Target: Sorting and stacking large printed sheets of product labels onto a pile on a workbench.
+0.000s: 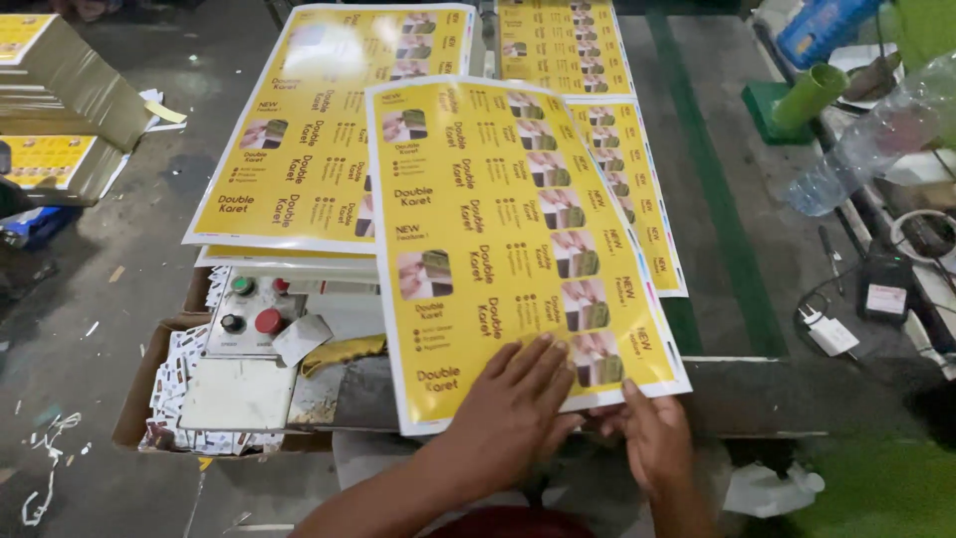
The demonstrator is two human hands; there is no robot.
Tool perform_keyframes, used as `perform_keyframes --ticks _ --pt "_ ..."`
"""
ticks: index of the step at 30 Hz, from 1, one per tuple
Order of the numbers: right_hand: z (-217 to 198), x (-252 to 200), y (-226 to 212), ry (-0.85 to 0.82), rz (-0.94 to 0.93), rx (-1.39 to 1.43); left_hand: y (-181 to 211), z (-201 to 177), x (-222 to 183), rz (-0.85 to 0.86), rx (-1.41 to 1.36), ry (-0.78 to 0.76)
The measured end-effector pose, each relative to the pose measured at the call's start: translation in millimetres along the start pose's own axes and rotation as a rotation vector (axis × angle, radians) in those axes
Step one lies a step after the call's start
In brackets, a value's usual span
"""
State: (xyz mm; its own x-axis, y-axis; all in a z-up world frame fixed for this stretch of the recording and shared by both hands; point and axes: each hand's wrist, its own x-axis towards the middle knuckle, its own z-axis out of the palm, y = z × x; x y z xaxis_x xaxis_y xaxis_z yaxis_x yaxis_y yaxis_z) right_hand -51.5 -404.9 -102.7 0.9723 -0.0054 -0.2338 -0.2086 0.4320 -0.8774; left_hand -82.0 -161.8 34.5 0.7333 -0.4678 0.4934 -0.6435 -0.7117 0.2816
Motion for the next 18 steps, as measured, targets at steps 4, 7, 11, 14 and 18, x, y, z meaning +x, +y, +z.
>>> perform_keyframes --ticks 4,7,11,14,18 --pt "-67 7 14 0.099 -0.004 -0.064 -57 -31 -9 -0.133 0.311 0.008" --pt "-116 4 21 0.156 0.065 -0.098 -138 -30 -27 -0.319 0.526 0.119" --pt "-162 -2 29 0.260 0.086 -0.185 -172 -49 -39 -0.356 0.566 0.187" --pt "-203 -5 41 0.359 0.180 -0.207 -172 -49 -46 -0.436 0.585 0.043" --pt "-227 -15 48 0.399 0.155 -0.248 -150 -60 -41 -0.369 0.726 0.164"
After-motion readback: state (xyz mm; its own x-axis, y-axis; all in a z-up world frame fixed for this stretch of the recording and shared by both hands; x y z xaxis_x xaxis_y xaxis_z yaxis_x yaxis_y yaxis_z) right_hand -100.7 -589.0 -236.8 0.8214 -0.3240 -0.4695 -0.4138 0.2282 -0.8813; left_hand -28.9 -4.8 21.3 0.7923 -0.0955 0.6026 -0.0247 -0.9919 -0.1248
